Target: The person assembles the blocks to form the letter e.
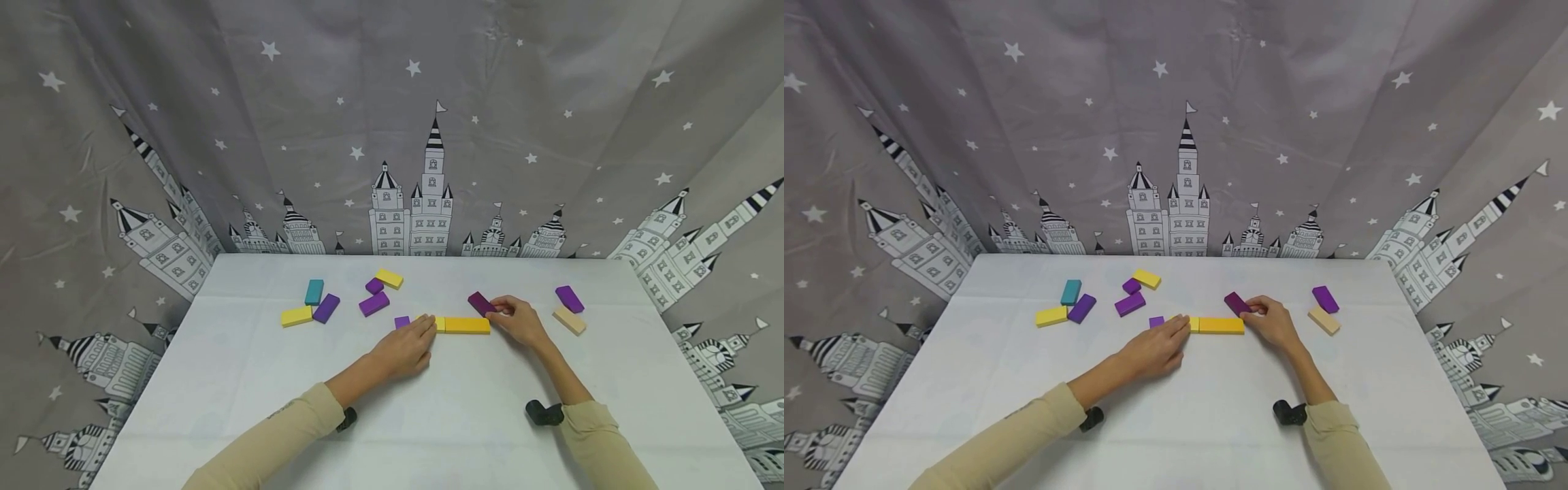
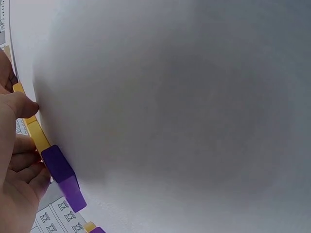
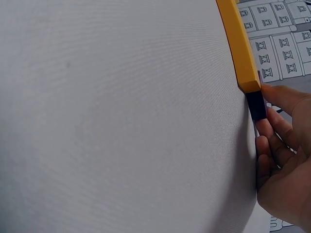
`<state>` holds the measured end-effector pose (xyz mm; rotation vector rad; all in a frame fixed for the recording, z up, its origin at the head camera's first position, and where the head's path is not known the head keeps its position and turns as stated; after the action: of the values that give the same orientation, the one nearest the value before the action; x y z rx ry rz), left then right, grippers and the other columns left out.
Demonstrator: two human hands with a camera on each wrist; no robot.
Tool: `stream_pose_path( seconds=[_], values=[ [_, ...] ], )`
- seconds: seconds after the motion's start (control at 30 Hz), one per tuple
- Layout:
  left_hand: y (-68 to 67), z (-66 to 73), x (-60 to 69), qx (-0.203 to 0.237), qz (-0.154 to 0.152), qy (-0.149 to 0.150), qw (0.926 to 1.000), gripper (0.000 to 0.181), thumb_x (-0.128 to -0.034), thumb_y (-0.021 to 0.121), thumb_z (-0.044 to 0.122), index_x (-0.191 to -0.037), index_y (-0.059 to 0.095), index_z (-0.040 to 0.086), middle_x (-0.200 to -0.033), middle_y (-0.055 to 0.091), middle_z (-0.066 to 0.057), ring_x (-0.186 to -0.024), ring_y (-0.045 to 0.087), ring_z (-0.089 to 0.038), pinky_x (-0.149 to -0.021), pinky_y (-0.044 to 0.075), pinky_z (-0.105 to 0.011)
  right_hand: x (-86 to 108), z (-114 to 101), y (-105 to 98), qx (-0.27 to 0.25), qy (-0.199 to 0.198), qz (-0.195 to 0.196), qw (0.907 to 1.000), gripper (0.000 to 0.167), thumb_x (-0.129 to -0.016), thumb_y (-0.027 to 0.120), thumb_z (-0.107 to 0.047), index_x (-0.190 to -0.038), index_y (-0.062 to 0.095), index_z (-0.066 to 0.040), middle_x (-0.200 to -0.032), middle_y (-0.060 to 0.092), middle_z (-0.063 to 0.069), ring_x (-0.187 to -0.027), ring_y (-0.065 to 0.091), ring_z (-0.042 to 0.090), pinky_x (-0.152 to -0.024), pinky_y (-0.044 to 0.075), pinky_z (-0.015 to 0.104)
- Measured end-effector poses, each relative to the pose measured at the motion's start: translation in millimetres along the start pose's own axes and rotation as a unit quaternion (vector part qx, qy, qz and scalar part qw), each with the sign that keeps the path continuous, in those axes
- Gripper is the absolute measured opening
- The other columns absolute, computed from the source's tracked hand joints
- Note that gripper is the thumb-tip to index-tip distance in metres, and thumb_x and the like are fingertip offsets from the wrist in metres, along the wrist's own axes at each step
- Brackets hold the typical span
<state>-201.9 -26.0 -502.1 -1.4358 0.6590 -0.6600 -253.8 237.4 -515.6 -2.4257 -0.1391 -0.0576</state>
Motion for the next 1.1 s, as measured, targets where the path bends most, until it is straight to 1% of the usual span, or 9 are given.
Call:
stream_pose_path(
  seconds=[0.27,0.43,0.53,0.7,0.77,0.9,0.97,1.03,1.1],
  values=[
    [0.4,-1.2,-1.3,-0.005,0.001,0.002,1.0000,0.055,-0.0998,0.059,0.026,-0.144,0.047,-0.004,-0.151,0.041,-0.020,-0.140,0.039,-0.030,-0.113,0.032,-0.035,0.0,-1.8,-1.3,-0.007,-0.002,0.002,1.0000,0.038,-0.095,0.070,-0.019,-0.125,0.062,0.004,-0.109,0.065,0.017,-0.098,0.054,0.031,-0.089,0.047,0.040],
    [0.0,-0.6,-0.9,-0.001,0.004,0.002,1.0000,0.055,-0.0995,0.059,0.025,-0.144,0.047,-0.004,-0.151,0.042,-0.020,-0.140,0.039,-0.030,-0.113,0.032,-0.035,6.0,4.7,-10.8,-0.022,-0.034,0.027,0.9988,0.036,-0.096,0.068,-0.016,-0.125,0.062,0.005,-0.109,0.067,0.018,-0.097,0.061,0.030,-0.084,0.050,0.029],
    [-0.2,0.3,-0.6,0.000,0.007,0.004,1.0000,0.055,-0.0993,0.060,0.025,-0.144,0.047,-0.005,-0.151,0.042,-0.020,-0.140,0.039,-0.030,-0.113,0.032,-0.035,14.8,12.8,-23.3,-0.021,-0.051,0.051,0.9972,0.033,-0.097,0.066,-0.012,-0.124,0.062,0.007,-0.109,0.067,0.019,-0.098,0.062,0.031,-0.081,0.050,0.022],
    [-1.5,1.8,-0.5,-0.001,0.006,0.005,1.0000,0.054,-0.0994,0.059,0.025,-0.143,0.048,-0.005,-0.150,0.042,-0.021,-0.140,0.040,-0.030,-0.113,0.032,-0.035,37.1,25.9,-47.3,-0.003,-0.065,0.090,0.9939,0.031,-0.097,0.066,-0.010,-0.122,0.063,0.008,-0.112,0.067,0.024,-0.104,0.063,0.037,-0.085,0.050,0.024],
    [-2.5,2.4,-0.6,-0.001,0.004,0.005,1.0000,0.054,-0.0995,0.059,0.025,-0.143,0.047,-0.005,-0.150,0.042,-0.021,-0.140,0.040,-0.031,-0.113,0.031,-0.035,47.4,31.0,-56.2,0.010,-0.062,0.106,0.9924,0.031,-0.096,0.066,-0.012,-0.121,0.063,0.007,-0.115,0.066,0.025,-0.107,0.063,0.039,-0.085,0.047,0.019],
    [-3.9,3.0,-0.5,0.002,-0.002,0.003,1.0000,0.055,-0.0995,0.059,0.024,-0.144,0.047,-0.005,-0.151,0.042,-0.021,-0.140,0.039,-0.031,-0.114,0.031,-0.035,64.1,42.6,-72.2,0.027,-0.057,0.140,0.9881,0.032,-0.095,0.068,-0.011,-0.120,0.064,0.007,-0.118,0.064,0.027,-0.107,0.063,0.042,-0.080,0.040,0.007],
    [-4.2,2.8,-0.3,0.005,-0.007,-0.002,1.0000,0.055,-0.0997,0.059,0.024,-0.144,0.046,-0.005,-0.151,0.041,-0.021,-0.141,0.038,-0.030,-0.114,0.030,-0.035,68.7,48.6,-79.9,0.037,-0.055,0.158,0.9852,0.033,-0.093,0.070,-0.010,-0.120,0.063,0.009,-0.118,0.062,0.029,-0.105,0.062,0.043,-0.079,0.043,0.013],
    [-4.3,2.3,0.0,0.007,-0.011,-0.006,0.9999,0.055,-0.0998,0.059,0.024,-0.145,0.046,-0.005,-0.152,0.040,-0.020,-0.141,0.037,-0.030,-0.114,0.030,-0.036,71.0,54.9,-86.5,0.050,-0.047,0.169,0.9832,0.036,-0.092,0.071,-0.008,-0.122,0.061,0.010,-0.120,0.059,0.032,-0.106,0.059,0.044,-0.083,0.047,0.028],
    [-4.0,1.8,0.3,0.008,-0.011,-0.009,0.9999,0.055,-0.0996,0.059,0.025,-0.145,0.046,-0.004,-0.152,0.040,-0.020,-0.141,0.037,-0.029,-0.114,0.030,-0.035,71.3,61.6,-91.5,0.066,-0.033,0.170,0.9827,0.040,-0.091,0.071,-0.007,-0.124,0.059,0.010,-0.123,0.055,0.034,-0.107,0.055,0.047,-0.085,0.047,0.046]
  ],
)
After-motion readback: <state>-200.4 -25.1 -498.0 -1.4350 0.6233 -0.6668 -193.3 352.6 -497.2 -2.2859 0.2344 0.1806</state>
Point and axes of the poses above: each hand's wrist, its own x-axis away from the middle knuckle, its own y-axis out of the palm, z = x × y, the point moved 3 cm from there along -x, towards the middle knuckle
